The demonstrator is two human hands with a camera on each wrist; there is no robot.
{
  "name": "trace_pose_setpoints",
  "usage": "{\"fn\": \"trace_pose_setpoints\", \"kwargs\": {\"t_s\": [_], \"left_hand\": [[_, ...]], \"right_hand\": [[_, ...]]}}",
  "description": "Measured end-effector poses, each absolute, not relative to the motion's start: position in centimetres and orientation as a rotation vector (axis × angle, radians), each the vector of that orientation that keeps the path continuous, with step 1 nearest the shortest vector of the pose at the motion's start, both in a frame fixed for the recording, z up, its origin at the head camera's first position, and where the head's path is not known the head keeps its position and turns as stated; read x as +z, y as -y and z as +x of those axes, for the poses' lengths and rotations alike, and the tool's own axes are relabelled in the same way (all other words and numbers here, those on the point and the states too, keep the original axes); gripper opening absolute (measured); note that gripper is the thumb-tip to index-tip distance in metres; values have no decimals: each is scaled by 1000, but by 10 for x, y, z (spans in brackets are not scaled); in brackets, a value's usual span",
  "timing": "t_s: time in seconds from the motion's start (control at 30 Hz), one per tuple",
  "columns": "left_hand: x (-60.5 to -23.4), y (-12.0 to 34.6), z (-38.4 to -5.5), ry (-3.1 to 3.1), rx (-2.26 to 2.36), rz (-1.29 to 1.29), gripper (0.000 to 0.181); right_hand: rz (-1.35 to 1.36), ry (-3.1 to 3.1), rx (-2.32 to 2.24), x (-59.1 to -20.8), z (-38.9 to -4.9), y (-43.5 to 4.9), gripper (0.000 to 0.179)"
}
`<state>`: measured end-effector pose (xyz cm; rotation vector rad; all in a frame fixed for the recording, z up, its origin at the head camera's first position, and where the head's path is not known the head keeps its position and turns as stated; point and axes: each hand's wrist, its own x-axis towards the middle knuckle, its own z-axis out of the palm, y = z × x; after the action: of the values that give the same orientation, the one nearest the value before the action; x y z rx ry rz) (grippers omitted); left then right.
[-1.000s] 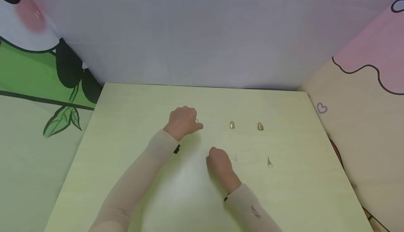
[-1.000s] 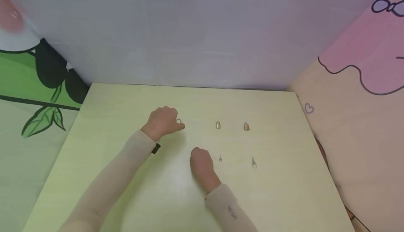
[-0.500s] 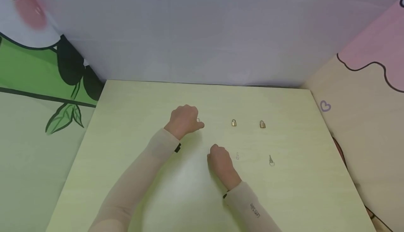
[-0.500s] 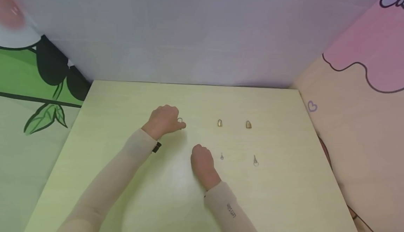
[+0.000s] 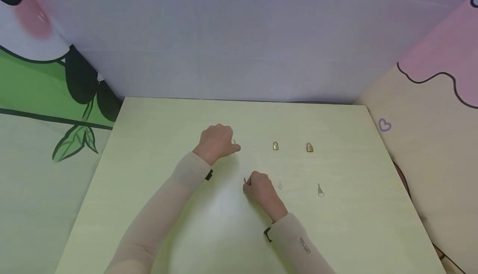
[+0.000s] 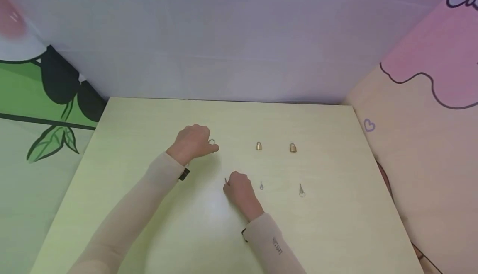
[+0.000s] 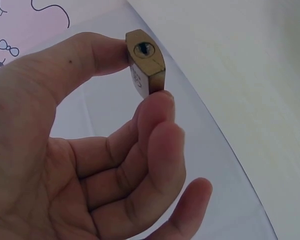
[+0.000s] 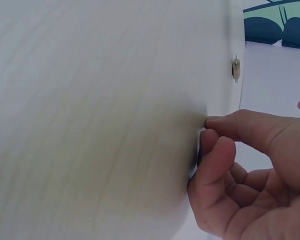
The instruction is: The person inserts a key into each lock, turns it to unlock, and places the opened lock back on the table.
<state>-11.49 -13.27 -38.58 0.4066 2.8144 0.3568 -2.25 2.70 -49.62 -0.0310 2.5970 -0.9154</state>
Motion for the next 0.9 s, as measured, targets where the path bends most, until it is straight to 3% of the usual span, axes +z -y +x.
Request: {"fn": "trace_pose_setpoints", "kwargs": {"t_s": [0.3, 0.6, 0.9], "left_hand": [[-385, 129, -116, -2797, 327, 392, 46], [-385, 124, -117, -2789, 342, 386, 44], [-383, 123, -115, -2802, 335, 398, 43]], "right_hand": [[-80, -2590, -971, -498, -20, -28, 38], [-134, -2626, -974, -502, -19, -30, 10], [-100, -2277, -1423, -499, -23, -44, 12]]}}
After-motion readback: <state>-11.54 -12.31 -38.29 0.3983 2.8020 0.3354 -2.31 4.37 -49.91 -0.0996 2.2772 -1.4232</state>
